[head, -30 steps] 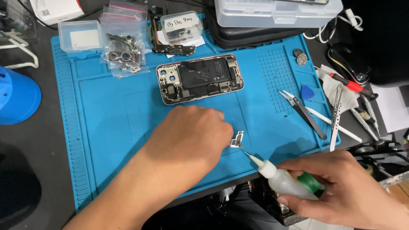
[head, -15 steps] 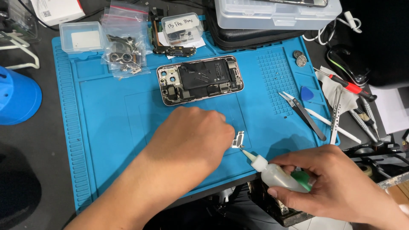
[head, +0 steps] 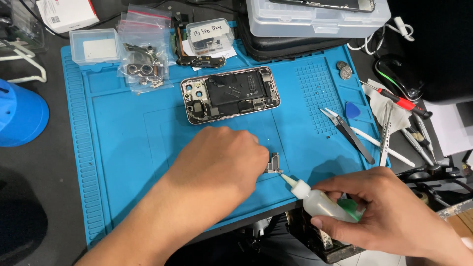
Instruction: The technician applies adhesive to a small internal flex cable and uses tweezers to precisely position it within a smartphone chassis during a repair.
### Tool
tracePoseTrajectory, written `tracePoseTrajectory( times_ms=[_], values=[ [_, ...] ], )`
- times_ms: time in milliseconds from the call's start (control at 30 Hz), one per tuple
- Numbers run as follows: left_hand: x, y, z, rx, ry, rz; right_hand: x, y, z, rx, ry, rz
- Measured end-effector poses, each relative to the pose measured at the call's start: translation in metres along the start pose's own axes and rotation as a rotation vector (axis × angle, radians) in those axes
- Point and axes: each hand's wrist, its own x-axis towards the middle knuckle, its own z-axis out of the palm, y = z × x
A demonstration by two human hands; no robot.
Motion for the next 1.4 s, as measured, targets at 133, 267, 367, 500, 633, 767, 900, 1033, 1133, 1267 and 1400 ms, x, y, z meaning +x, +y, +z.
tracePoseTrajectory(
  times_ms=[133,267,367,500,633,767,900,1033,1133,1267,1400],
  values=[
    [-0.0006,-0.0006,0.0006,-0.022,0.028,0.01,-0.0013,0.0039,0.0009,-0.008,0.059,-0.028],
    [0.0001,-0.0006,0.001,-0.015,0.019,0.01,0.0,-0.0007,-0.0019,-0.02,0.045,-0.029],
    [-0.0011,-0.0017,0.0029,-0.024,0.047,0.026,-0.0006,0.0056,-0.0013,-0.03,0.04,0.065],
    [-0.001,-0.0001,0.0016,-0.008,0.025,0.031,0.0006,0.0054,-0.0021,-0.064,0.072,0.072],
    [-0.0006,-0.0004,0.0015,-0.017,0.024,0.034,0.0021,0.0053,-0.0026,-0.066,0.09,0.064],
    [0.0001,-0.0005,0.0026,-0.019,0.033,0.027,0.0042,0.0048,-0.0031,-0.039,0.104,0.03],
    [-0.0005,-0.0001,0.002,-0.02,0.037,0.044,0.0047,0.0038,-0.0043,-0.043,0.09,0.03],
    [0.0004,0.0004,0.0022,-0.002,0.017,0.047,0.0045,0.005,-0.0035,-0.057,0.086,0.048],
    [0.0013,0.002,-0.0007,0.008,-0.007,0.038,0.0041,0.004,-0.0025,-0.052,0.078,0.06],
    [0.001,0.0011,-0.0006,-0.015,-0.001,0.033,0.0027,0.0037,0.0001,-0.055,0.067,0.059],
    [-0.0006,-0.001,0.0017,-0.015,0.009,0.035,-0.0009,0.0029,0.0009,-0.043,0.037,0.039]
  ],
)
